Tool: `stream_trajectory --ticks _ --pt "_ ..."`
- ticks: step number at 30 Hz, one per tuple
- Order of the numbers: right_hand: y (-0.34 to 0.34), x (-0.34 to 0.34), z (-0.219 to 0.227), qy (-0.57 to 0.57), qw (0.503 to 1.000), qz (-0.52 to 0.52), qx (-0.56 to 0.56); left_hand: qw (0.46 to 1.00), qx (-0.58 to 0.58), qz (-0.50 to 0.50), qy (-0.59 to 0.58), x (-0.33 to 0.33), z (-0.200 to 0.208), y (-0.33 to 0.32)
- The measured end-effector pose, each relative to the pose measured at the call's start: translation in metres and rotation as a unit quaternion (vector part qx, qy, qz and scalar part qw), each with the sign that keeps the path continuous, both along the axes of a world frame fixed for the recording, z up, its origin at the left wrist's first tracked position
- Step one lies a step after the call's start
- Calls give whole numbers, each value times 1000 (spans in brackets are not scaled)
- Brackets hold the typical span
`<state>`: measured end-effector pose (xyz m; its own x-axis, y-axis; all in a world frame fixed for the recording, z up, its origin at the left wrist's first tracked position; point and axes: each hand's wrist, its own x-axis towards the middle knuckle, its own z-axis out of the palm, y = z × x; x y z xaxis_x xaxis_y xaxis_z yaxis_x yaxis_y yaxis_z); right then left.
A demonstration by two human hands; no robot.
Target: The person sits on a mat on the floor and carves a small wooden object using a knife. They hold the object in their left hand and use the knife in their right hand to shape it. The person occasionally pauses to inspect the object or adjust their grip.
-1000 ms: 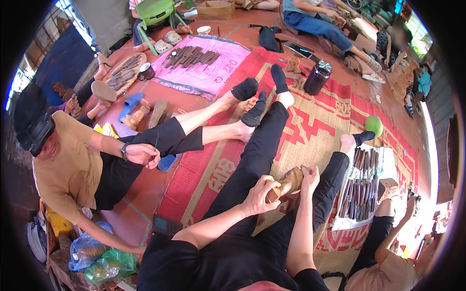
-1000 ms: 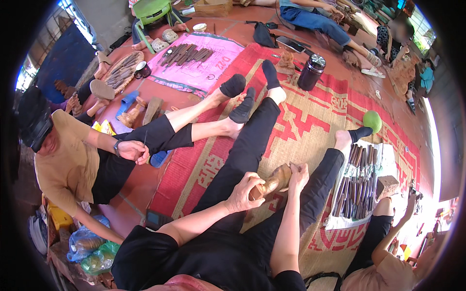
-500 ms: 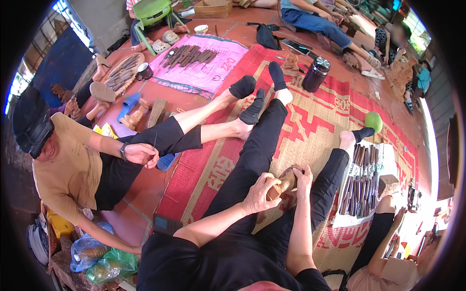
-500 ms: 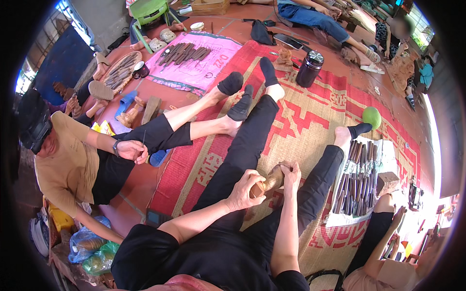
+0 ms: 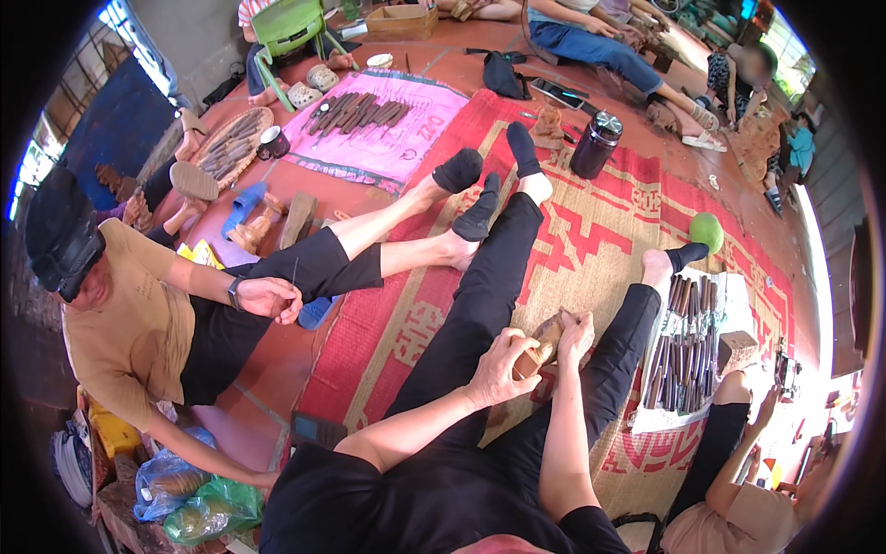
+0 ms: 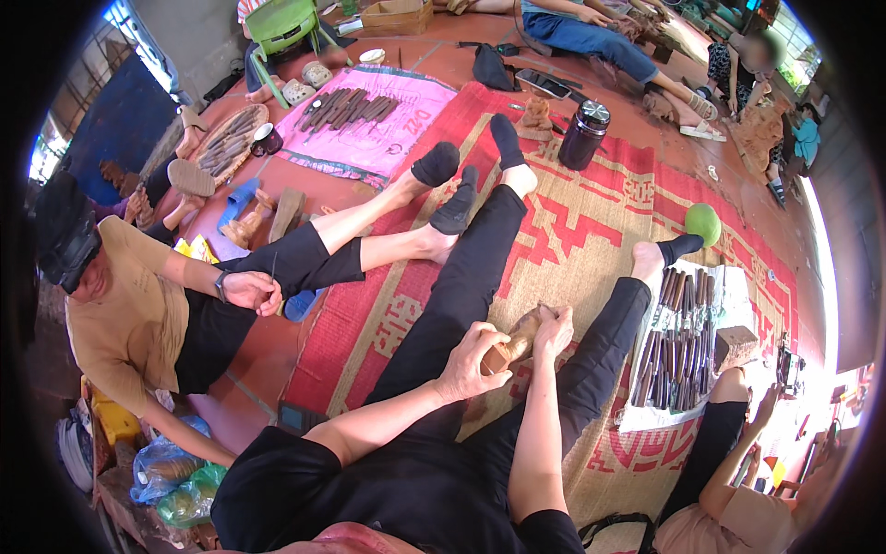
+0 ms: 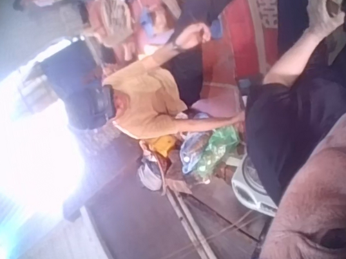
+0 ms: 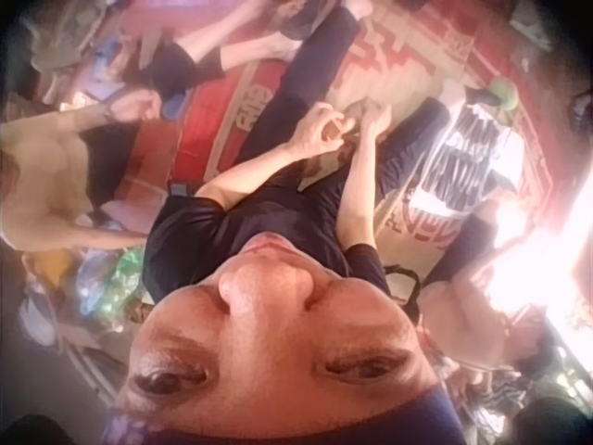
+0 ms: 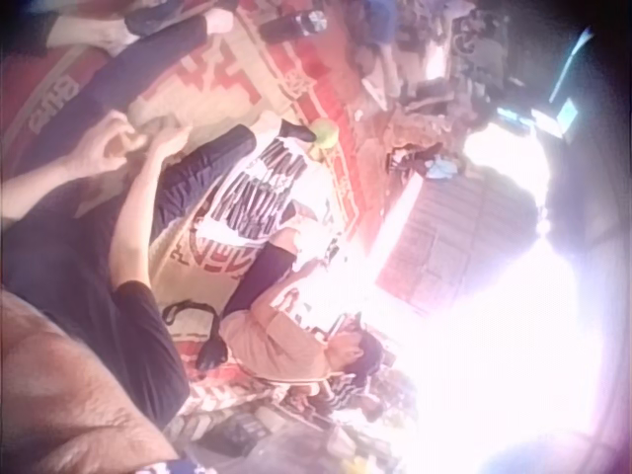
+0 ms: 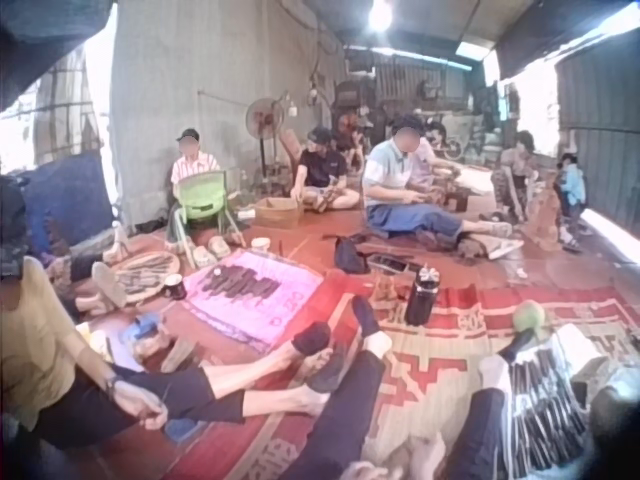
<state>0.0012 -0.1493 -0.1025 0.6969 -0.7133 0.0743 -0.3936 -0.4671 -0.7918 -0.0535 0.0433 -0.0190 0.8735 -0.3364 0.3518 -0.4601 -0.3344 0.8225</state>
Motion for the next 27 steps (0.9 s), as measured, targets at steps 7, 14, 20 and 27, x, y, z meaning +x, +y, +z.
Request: stream_trajectory --ticks 7,14,20,27 --pt "-26 7 -22 -49 995 -23 78 1000 14 -19 -3 2 6 -4" --pt "-27 -20 3 -177 905 -9 387 1000 15 -14 7 -3 2 5" --pt "-8 -22 6 -133 946 93 279 1000 8 -13 3 0 5 -1" --pt "-25 9 -22 -38 997 -59 45 1000 12 -11 8 0 5 -5"
